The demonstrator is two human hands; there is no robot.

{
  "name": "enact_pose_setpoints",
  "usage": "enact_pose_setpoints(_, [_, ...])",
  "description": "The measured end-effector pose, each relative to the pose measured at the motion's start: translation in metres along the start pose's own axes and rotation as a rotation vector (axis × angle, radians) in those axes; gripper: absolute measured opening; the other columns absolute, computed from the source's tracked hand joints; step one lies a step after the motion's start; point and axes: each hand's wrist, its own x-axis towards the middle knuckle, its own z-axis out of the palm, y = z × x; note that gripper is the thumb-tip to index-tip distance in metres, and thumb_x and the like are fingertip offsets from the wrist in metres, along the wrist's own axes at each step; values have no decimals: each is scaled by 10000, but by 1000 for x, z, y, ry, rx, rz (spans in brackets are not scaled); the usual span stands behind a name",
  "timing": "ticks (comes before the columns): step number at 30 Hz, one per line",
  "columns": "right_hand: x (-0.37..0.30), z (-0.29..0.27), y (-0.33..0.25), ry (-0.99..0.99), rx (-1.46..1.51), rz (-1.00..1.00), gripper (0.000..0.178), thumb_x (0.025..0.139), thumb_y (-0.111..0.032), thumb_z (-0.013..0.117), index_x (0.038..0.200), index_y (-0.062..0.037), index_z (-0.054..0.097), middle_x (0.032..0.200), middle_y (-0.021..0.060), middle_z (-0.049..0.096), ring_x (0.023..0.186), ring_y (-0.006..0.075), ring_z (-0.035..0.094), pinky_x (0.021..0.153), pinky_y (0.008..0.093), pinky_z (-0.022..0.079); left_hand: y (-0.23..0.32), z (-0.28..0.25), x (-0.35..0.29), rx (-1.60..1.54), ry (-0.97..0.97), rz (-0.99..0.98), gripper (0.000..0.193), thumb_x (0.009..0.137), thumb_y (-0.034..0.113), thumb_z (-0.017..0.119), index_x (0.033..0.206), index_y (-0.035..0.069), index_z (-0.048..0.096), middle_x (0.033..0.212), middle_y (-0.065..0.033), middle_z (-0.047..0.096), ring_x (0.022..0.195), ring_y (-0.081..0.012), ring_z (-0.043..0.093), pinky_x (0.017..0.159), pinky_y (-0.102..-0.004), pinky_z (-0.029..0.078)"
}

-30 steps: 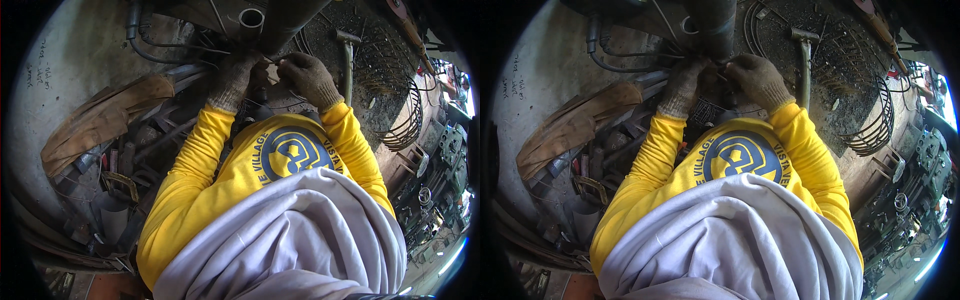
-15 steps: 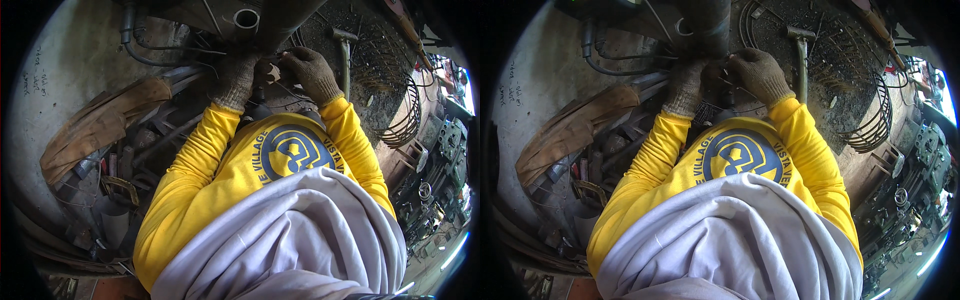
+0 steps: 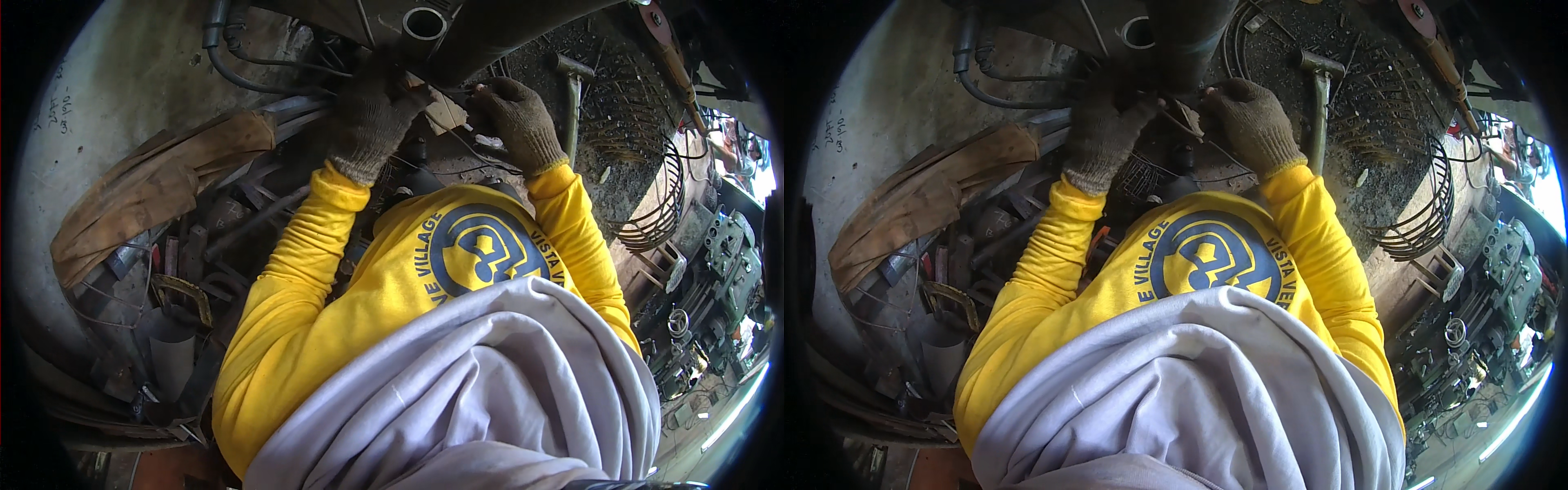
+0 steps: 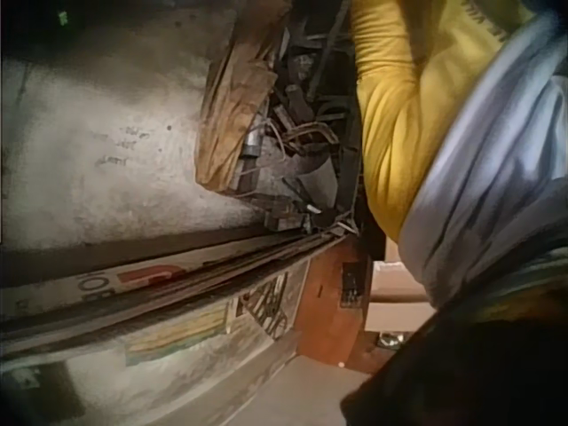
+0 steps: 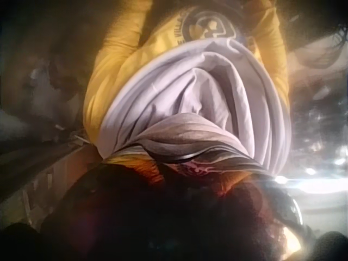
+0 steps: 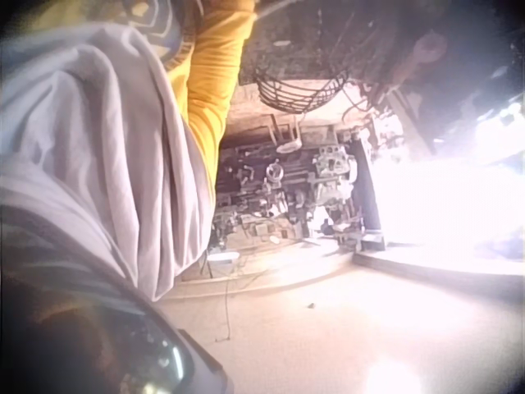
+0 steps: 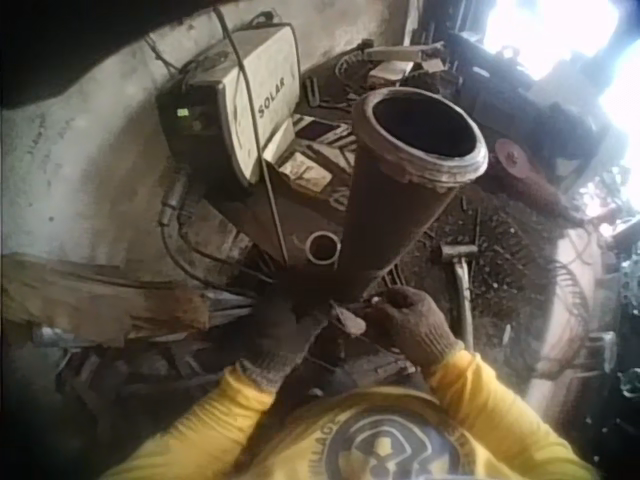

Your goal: The person positions a metal pipe and a wire cage, then uses a welding tool to join parts of the wire cage. They then use a handheld grinder on the metal cage while holding it by hand.

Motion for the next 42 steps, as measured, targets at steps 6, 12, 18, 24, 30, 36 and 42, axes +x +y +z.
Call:
enact_pose_setpoints(6, [3, -2, 5, -48, -49, -24, 275, 980, -223, 607, 1072, 29, 665, 887, 88, 713, 761, 126, 683, 690, 252, 554, -13, -10, 24, 373, 53, 338, 713, 743, 422, 828, 1300, 54, 577, 1272, -190, 589, 1204, -324, 567, 1035, -426, 450])
enact_pose_setpoints(12, [4, -2, 10, 7, -108, -59, 277, 961, -261, 608, 1069, -27, 709, 841, 82, 725, 738, 133, 676, 691, 289, 523, -21, -12, 46, 461, -124, 423, 906, 663, 548, 840, 1361, 56, 539, 1377, -227, 511, 1292, -372, 489, 1092, -446, 401])
enact_pose_setpoints(18, [-1, -3, -5, 1, -253, -87, 278, 943, -256, 615, 1069, -28, 712, 863, 94, 735, 761, 154, 696, 724, 298, 533, -20, -10, 47, 493, -88, 471, 1083, 589, 663, 844, 1417, 56, 500, 1466, -279, 430, 1379, -421, 404, 1150, -465, 344])
enact_pose_setpoints(24, [0, -6, 1, -73, -134, -81, 296, 940, -252, 621, 1076, -2, 704, 867, 96, 737, 755, 155, 700, 719, 294, 542, -32, -3, 35, 420, -3, 363, 1097, 590, 657, 850, 1425, 48, 486, 1472, -298, 415, 1391, -418, 395, 1168, -461, 312])
enact_pose_setpoints(30, [-4, -4, -6, -68, -100, -80, 294, 942, -231, 620, 1080, 18, 693, 866, 103, 734, 756, 154, 702, 713, 290, 549, -2, -10, 42, 641, -120, 433, 980, 600, 593, 870, 1359, 63, 548, 1470, -242, 449, 1353, -408, 435, 1179, -458, 294])
enact_pose_setpoints(36, [-2, -1, 0, -56, -42, -61, 294, 938, -227, 620, 1086, 16, 693, 868, 105, 733, 767, 154, 704, 723, 290, 548, -10, -9, 42, 450, -183, 197, 887, 571, 543, 889, 1312, 143, 610, 1472, -238, 446, 1346, -398, 445, 1184, -463, 288])
enact_pose_setpoints(42, [-3, -3, -3, -43, -190, -93, 311, 973, -185, 607, 1178, 46, 640, 922, 96, 726, 764, 115, 676, 707, 250, 540, -5, -12, 47, 246, -143, 294, 876, 597, 525, 878, 1348, 171, 598, 1485, -197, 452, 1367, -394, 426, 1200, -452, 266])
